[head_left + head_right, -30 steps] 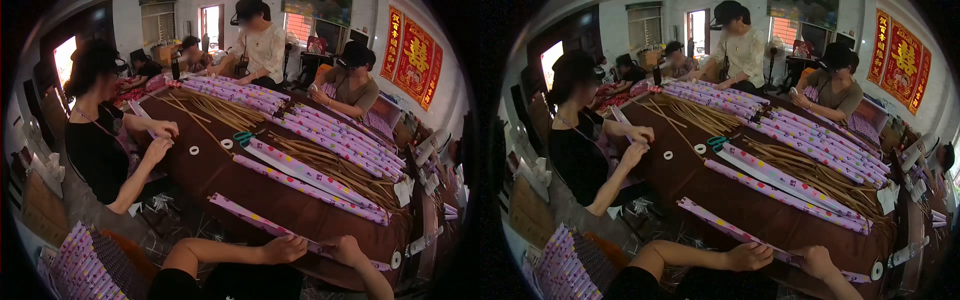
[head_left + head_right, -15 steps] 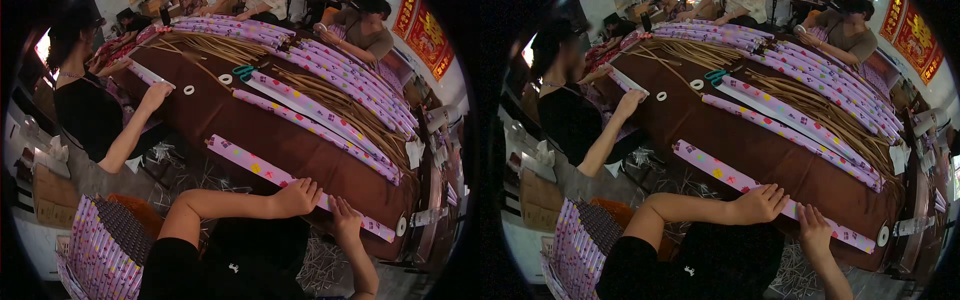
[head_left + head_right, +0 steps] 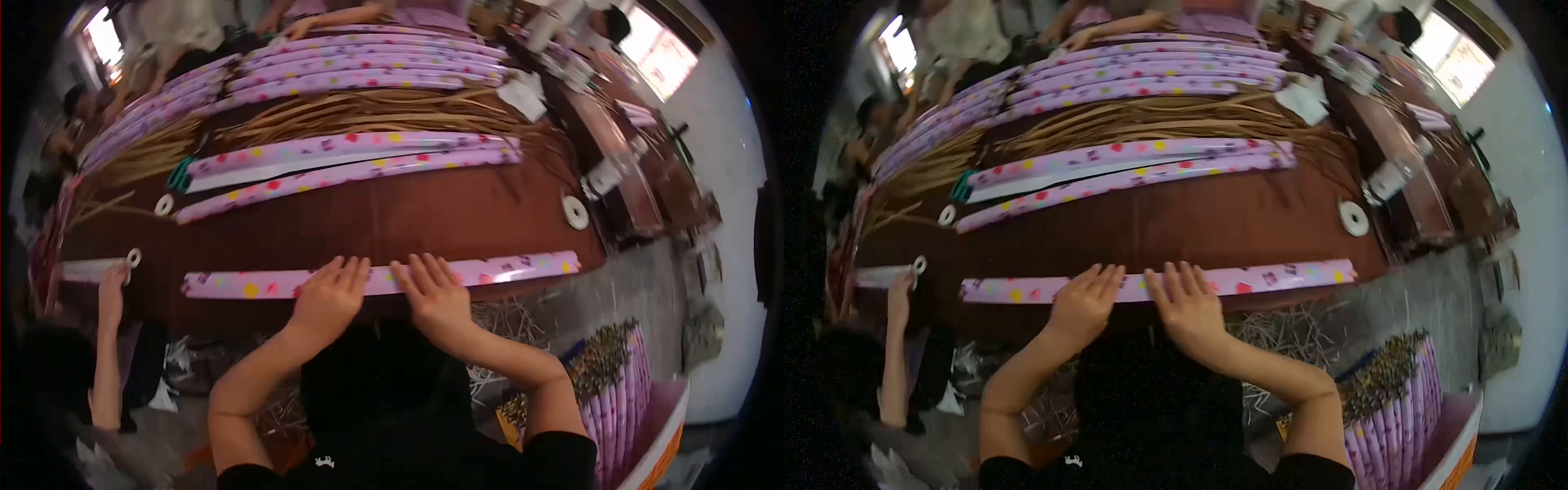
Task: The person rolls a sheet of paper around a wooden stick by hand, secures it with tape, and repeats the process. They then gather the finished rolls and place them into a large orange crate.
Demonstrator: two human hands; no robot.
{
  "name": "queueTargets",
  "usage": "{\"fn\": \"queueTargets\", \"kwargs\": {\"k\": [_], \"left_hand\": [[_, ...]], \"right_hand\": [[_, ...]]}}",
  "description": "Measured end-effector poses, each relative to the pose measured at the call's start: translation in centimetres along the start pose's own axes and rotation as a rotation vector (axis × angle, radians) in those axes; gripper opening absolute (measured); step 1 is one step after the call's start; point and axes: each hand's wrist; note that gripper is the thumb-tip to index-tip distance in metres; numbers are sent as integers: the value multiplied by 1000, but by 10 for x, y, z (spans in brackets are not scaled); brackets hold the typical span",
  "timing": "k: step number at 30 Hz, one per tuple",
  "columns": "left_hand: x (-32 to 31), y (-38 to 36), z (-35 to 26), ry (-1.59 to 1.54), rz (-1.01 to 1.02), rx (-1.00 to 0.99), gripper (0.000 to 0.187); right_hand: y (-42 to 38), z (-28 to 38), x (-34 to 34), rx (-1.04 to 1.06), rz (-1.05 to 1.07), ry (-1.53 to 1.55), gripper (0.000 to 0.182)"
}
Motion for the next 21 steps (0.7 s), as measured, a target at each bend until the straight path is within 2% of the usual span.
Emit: {"fn": "queueTargets", "kwargs": {"k": [6,12,16,21], "left_hand": [[-2,-2,3,-86,46,-43,49],[-3,-3,-2,29,32,-20,55],[-3,0,0,-6,23,-25,54],[14,13,7,-255,208,54,48]], "right_hand": [[-7,12,-21,-83,-131,87,58],[-9,16,-30,-132,-226,127,52],[-5,13,-29,-132,-232,127,49],[4,3,-22,-131,-145,144,46]]}}
Point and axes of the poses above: each hand's wrist, its own y-axis towards the middle knuckle, its own x-axis out of the back of the hand, z = x × y, and after that the axes turned 5 degrees about z, right-handed
